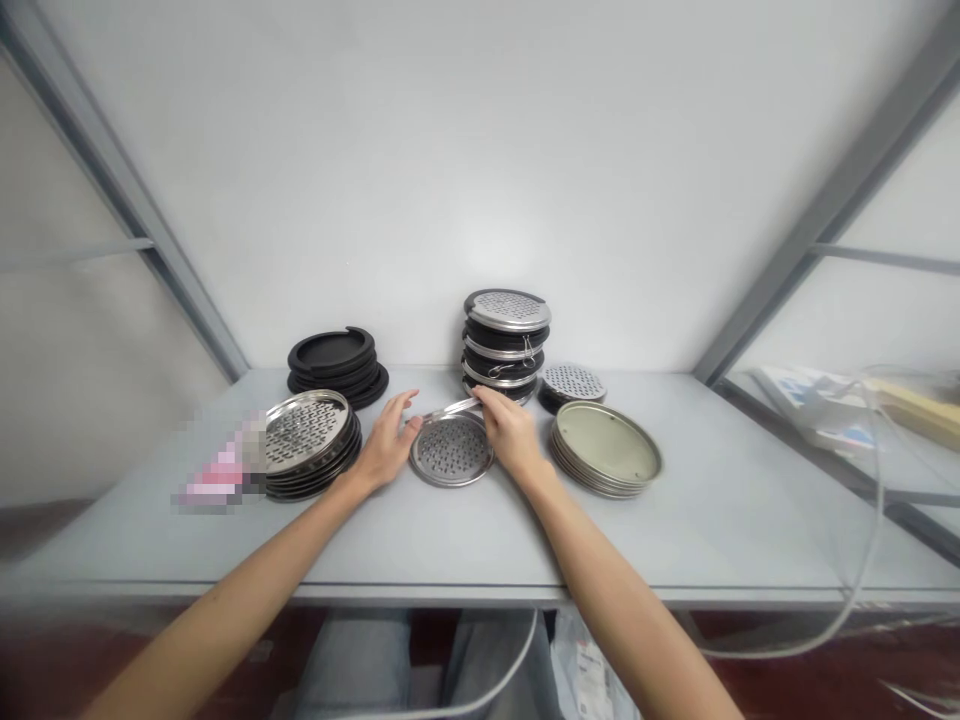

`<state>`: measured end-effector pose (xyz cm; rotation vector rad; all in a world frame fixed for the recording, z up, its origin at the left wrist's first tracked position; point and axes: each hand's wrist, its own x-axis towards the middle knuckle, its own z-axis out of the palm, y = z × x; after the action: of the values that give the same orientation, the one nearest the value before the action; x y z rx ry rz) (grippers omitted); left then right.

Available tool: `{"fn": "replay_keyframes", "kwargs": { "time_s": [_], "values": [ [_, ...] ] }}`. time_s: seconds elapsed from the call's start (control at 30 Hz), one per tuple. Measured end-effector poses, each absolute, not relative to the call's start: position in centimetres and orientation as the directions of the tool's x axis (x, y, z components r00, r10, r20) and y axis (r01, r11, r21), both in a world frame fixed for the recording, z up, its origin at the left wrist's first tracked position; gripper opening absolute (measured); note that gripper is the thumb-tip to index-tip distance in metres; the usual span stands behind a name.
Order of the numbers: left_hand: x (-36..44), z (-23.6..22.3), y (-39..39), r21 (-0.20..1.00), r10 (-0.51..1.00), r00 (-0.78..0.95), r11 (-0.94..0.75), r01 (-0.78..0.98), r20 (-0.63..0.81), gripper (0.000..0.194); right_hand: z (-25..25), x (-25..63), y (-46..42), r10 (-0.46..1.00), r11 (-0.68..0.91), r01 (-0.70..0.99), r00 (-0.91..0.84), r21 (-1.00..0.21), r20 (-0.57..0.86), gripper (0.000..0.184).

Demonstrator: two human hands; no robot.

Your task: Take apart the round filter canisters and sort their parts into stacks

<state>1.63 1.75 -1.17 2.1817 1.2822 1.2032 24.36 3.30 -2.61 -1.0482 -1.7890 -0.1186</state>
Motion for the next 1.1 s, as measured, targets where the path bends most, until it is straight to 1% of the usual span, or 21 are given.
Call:
{"fn": "replay_keyframes", "kwargs": {
  "time_s": [0.13,0.27,0.37,0.43,0.53,0.6,0.7,0.8,0.93,1.1],
  "values": [
    [2.2,-1.2,1.1,0.566,0.772,0.218,-0.598,0.567,0.597,0.052,-1.9,24.6,3.1,0.608,0.484,0.715,0.139,-0.504,0.782,0.029],
    [2.8,-1.2,0.4,0.465,0.719,0.263,-0.64,0.611,0.643,0.067,-1.0,24.9,2.6,0.532,0.447,0.69,0.307,-0.57,0.789,0.027],
    [3.0,-0.9,-0.1,0.376,0.669,0.266,-0.652,0.658,0.695,0.081,-0.4,24.6,2.2,0.517,0.462,0.61,0.405,-0.644,0.754,0.028],
    [3.0,-0.6,-0.4,0.31,0.637,0.268,-0.645,0.698,0.723,0.089,-0.2,24.1,2.0,0.571,0.481,0.506,0.439,-0.716,0.694,0.03],
    [3.1,-0.1,-0.7,0.221,0.637,0.291,-0.599,0.77,0.714,0.102,-0.1,23.2,1.7,0.703,0.45,0.353,0.426,-0.82,0.569,0.031],
    [3.2,0.1,-0.8,0.19,0.679,0.3,-0.547,0.815,0.67,0.112,-0.1,22.7,1.5,0.779,0.404,0.292,0.388,-0.867,0.494,0.028],
    [3.3,0.2,-0.8,0.19,0.749,0.286,-0.479,0.857,0.598,0.128,0.0,22.2,1.3,0.856,0.367,0.214,0.303,-0.905,0.419,0.024],
    [3.2,0.2,-0.8,0.192,0.768,0.306,-0.481,0.855,0.562,0.137,0.1,22.1,1.2,0.888,0.369,0.168,0.227,-0.914,0.4,0.024],
    [3.1,0.4,-0.9,0.198,0.777,0.348,-0.509,0.838,0.525,0.137,0.1,22.1,1.2,0.903,0.385,0.151,0.139,-0.91,0.405,0.03],
    [3.2,0.5,-1.3,0.216,0.782,0.346,-0.511,0.832,0.518,0.126,0.2,22.2,1.1,0.9,0.404,0.127,0.119,-0.906,0.418,0.036]
  ]
}}
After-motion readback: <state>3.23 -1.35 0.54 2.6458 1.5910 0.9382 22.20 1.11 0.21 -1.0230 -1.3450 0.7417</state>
